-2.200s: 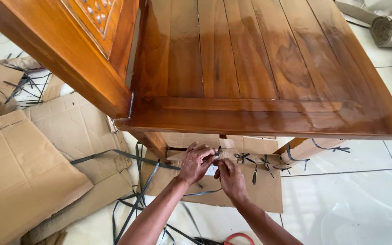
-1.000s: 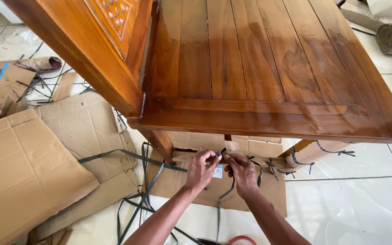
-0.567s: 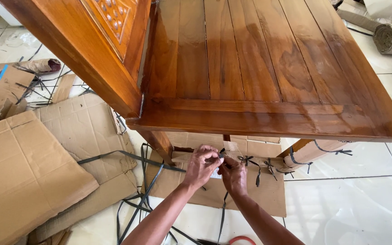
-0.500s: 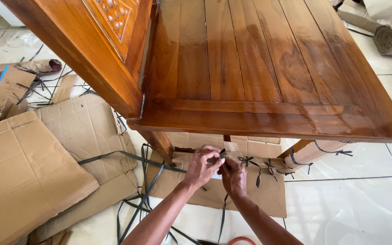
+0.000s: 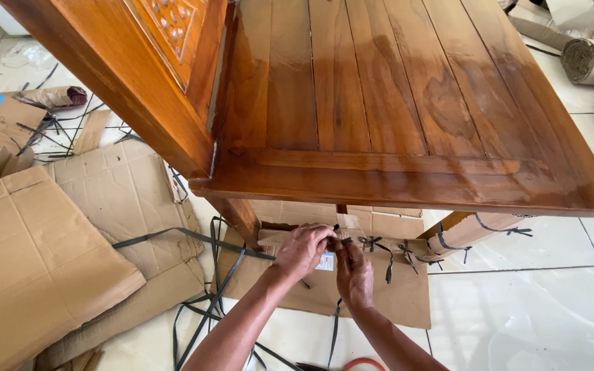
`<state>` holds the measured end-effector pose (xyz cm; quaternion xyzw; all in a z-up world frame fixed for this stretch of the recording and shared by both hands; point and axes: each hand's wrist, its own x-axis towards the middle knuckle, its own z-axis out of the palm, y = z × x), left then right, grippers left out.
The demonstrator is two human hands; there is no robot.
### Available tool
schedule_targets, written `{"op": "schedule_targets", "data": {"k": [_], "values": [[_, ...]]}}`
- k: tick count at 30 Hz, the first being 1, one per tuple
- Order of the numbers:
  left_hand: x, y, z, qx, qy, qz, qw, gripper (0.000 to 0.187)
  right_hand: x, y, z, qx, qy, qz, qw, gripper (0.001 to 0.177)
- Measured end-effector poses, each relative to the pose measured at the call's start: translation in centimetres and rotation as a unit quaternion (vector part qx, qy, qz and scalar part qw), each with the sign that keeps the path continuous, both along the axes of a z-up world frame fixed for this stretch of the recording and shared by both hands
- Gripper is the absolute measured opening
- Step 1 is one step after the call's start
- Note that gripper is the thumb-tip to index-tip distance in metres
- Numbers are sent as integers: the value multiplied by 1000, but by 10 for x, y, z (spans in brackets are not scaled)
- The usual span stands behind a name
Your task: Wrapping wooden chair legs with cardboard and securing them with plastic ties.
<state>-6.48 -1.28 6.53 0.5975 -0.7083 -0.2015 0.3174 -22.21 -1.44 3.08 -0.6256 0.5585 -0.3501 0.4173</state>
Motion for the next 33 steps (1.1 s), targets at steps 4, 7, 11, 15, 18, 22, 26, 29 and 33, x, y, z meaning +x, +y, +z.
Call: {"op": "schedule_targets", "data": {"k": [4, 7, 11, 15, 18, 22, 26, 29, 33], "values": [[0, 2, -3, -6, -1, 30, 1000, 11, 2, 0, -1, 51, -102, -18, 993, 25], [-4, 9, 14, -11, 18, 63, 998, 11, 3, 4, 7, 142, -210, -51, 966, 24], [-2, 13, 22, -6, 36, 64, 997, 10, 2, 2, 0, 178, -260, -73, 946, 24], [-2, 15, 21, -4, 29, 67, 997, 7, 3, 1, 6, 191, -293, -93, 932, 24], [-4, 15, 25, 7, 14, 95, 995, 8, 5, 2, 21, 197, -259, -117, 938, 20], [-2, 12, 27, -7, 3, 90, 996, 6, 0, 1, 9, -3, -119, -39, 992, 13], [0, 5, 20, -20, -45, 87, 995, 7, 2, 11, 21, -124, -70, 40, 989, 15], [2, 1, 15, -49, -85, 67, 993, 11, 1, 12, 17, -159, -89, 69, 981, 18], [3, -11, -9, -63, -119, 53, 990, 4, 5, 11, 24, -203, -48, 78, 975, 14]]}}
